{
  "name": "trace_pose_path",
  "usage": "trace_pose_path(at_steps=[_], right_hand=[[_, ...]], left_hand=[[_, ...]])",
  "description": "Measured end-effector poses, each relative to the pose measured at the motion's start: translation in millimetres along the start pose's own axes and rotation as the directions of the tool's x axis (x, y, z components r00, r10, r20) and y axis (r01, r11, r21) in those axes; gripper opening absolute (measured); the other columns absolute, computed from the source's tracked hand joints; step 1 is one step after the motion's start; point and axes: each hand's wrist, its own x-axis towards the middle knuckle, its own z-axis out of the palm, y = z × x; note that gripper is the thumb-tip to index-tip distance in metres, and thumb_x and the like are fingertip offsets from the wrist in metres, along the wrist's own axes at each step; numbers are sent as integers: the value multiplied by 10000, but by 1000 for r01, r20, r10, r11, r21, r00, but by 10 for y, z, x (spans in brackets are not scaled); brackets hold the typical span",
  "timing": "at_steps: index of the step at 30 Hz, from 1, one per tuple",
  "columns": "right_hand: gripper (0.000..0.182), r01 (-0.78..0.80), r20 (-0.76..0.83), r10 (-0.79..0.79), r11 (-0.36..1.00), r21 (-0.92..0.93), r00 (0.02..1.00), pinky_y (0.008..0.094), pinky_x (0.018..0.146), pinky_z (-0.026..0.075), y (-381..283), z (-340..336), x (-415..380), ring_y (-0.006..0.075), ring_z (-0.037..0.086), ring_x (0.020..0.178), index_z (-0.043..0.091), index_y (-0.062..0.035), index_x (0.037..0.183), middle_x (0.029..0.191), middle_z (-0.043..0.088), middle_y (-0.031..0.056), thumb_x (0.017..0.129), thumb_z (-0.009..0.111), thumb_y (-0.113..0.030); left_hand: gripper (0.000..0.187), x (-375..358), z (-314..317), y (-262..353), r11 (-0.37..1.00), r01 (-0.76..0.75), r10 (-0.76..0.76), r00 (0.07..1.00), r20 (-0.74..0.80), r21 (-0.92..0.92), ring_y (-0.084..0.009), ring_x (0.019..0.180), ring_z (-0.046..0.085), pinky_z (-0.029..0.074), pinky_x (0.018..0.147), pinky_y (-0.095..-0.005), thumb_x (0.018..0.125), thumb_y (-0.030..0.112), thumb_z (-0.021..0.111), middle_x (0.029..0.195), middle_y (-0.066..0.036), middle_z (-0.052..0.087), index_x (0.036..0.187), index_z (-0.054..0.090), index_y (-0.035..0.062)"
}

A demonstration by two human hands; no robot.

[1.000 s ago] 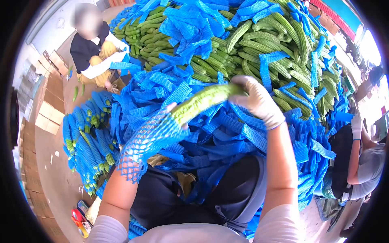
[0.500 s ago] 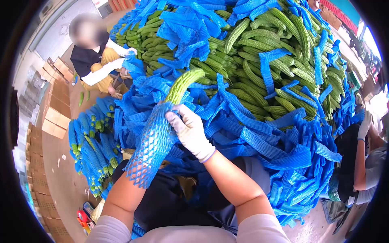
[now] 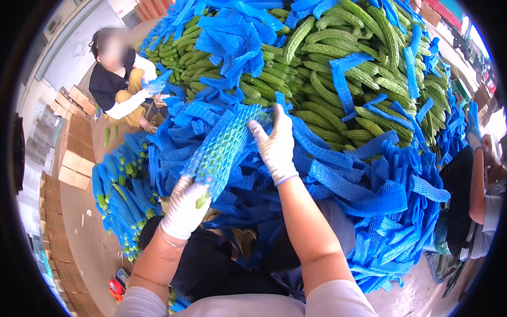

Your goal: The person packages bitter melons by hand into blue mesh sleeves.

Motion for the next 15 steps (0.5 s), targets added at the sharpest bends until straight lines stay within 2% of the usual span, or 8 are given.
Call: trace_pose_path(at_steps=[1,2,4,6,9,12,14,15], right_hand=[[761,-219,149,199,967,133,969,356,983,418,-113,-22,-30,284,542,1138,392,46,1338,1223,543,207,825,715,-415],[711,-470,374,326,781,412,868,369,967,436,-232,-104,-94,256,548,1146,436,26,1319,1211,562,166,832,714,-411],[614,-850,849,113,-49,524,517,355,914,461,-409,-121,-222,206,576,1060,500,-18,1250,1152,589,113,819,737,-384],[467,-860,842,185,45,508,507,319,833,483,-337,-117,-284,145,587,951,544,-77,1153,1051,606,54,821,744,-337],[432,-844,858,83,246,476,507,277,776,476,-505,-288,-226,109,570,882,527,-60,1168,994,590,10,838,730,-252],[540,-776,871,-71,423,468,486,264,795,460,-722,-261,-334,96,550,913,471,-41,1270,1035,575,11,828,738,-202],[730,-708,894,-135,565,423,427,265,876,439,-832,-220,-454,118,528,1015,338,-6,1408,1153,556,43,816,742,-141],[765,-614,865,-126,656,440,485,277,912,429,-863,-187,-550,134,519,1051,296,-2,1434,1197,546,58,818,732,-129]], left_hand=[[453,22,75,60,975,105,-121,990,-67,-197,-134,1030,560,443,897,-278,849,27,629,1160,-63,585,1281,492,20],[469,23,87,-39,1000,1,0,997,-76,7,-114,1008,538,436,889,-269,863,49,637,1164,-50,576,1302,474,23],[433,18,110,10,980,-114,100,990,95,164,-105,1010,525,435,872,-266,880,78,631,1159,-45,580,1288,497,28],[205,5,-32,305,942,-28,-56,970,238,334,-113,795,593,479,728,-256,902,174,632,956,-52,652,1014,646,3],[412,35,-354,418,987,32,-15,994,-105,159,-113,664,631,501,620,-248,962,380,505,790,-60,680,901,651,-1],[360,193,-415,279,956,-259,289,906,-308,136,-157,1045,597,497,854,-306,947,262,560,1162,-111,616,1207,562,13],[442,236,-380,172,980,-183,200,908,-369,82,-155,1200,483,442,960,-341,934,213,581,1295,-96,533,1329,474,45],[446,277,-365,135,973,-157,120,970,-209,-168,-149,1216,462,433,966,-339,931,211,585,1287,-88,538,1329,475,42]])
